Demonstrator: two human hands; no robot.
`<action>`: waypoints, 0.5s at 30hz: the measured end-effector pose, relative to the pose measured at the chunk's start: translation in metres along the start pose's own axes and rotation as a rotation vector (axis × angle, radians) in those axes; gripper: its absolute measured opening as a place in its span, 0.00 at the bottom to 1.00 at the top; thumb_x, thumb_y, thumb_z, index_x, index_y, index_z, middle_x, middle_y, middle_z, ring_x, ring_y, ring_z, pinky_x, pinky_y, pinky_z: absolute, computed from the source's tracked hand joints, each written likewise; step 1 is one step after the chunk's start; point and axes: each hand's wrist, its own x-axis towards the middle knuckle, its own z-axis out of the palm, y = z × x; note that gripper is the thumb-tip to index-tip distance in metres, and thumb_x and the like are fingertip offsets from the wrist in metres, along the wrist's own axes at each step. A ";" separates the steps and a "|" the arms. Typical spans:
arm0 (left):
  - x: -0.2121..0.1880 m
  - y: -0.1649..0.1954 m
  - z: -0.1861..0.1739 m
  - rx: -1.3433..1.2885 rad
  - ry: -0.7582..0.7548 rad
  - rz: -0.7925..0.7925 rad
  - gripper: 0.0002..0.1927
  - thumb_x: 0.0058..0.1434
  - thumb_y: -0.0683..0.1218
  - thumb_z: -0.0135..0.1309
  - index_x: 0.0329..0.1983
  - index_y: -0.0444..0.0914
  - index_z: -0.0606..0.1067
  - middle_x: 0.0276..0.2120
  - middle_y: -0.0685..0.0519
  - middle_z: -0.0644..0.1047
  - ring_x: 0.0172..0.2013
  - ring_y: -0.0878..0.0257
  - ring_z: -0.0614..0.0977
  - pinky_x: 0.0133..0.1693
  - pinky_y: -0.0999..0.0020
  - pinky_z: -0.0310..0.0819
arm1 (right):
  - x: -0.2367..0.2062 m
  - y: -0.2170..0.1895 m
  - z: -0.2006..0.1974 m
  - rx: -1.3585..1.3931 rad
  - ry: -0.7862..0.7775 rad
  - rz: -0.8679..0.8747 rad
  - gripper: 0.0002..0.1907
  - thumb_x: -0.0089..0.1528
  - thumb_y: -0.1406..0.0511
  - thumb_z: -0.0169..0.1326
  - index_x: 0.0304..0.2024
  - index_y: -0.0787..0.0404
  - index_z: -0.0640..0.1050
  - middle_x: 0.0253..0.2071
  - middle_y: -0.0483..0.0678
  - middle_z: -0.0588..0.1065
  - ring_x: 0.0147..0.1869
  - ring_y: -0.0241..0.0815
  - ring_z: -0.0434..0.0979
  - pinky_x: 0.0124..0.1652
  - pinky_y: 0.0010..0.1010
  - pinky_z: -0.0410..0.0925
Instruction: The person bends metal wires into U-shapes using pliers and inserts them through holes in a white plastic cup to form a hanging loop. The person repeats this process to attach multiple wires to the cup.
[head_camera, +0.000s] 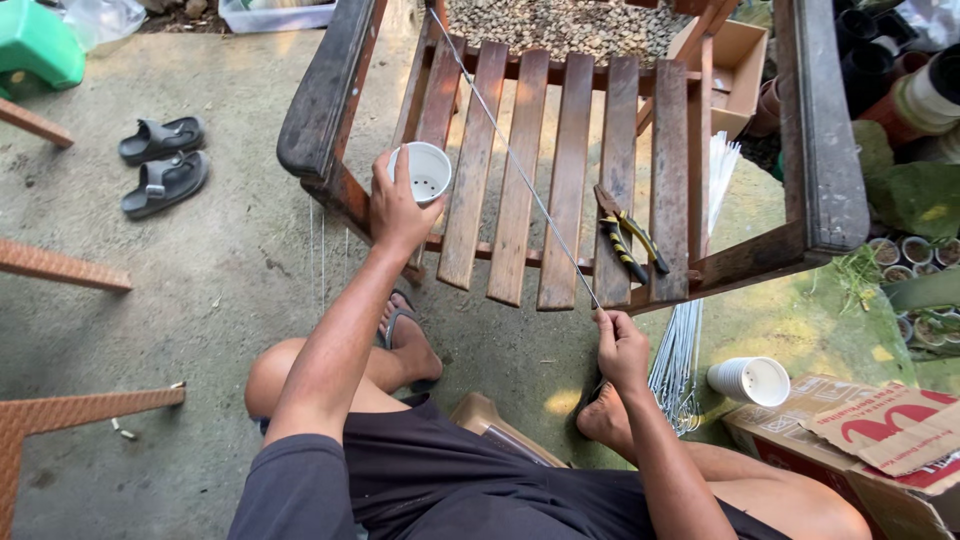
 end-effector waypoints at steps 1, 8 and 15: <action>0.001 0.002 0.000 0.011 -0.013 0.003 0.55 0.49 0.57 0.75 0.74 0.37 0.58 0.64 0.40 0.61 0.63 0.41 0.69 0.61 0.51 0.69 | -0.002 0.001 -0.002 -0.016 -0.003 0.036 0.11 0.69 0.60 0.56 0.40 0.62 0.82 0.19 0.45 0.69 0.24 0.30 0.64 0.26 0.27 0.61; -0.007 -0.002 0.010 0.093 -0.104 -0.028 0.67 0.44 0.65 0.75 0.78 0.40 0.49 0.69 0.37 0.54 0.67 0.40 0.65 0.64 0.47 0.65 | -0.003 0.008 -0.024 -0.188 0.014 0.132 0.14 0.69 0.57 0.55 0.40 0.62 0.82 0.18 0.48 0.71 0.21 0.34 0.69 0.25 0.31 0.62; -0.010 -0.005 0.010 0.042 0.053 0.135 0.74 0.43 0.70 0.75 0.79 0.40 0.41 0.73 0.32 0.41 0.73 0.35 0.49 0.69 0.36 0.50 | 0.021 -0.001 -0.027 -0.088 -0.037 0.267 0.15 0.70 0.58 0.53 0.41 0.62 0.82 0.20 0.46 0.74 0.23 0.33 0.73 0.26 0.30 0.66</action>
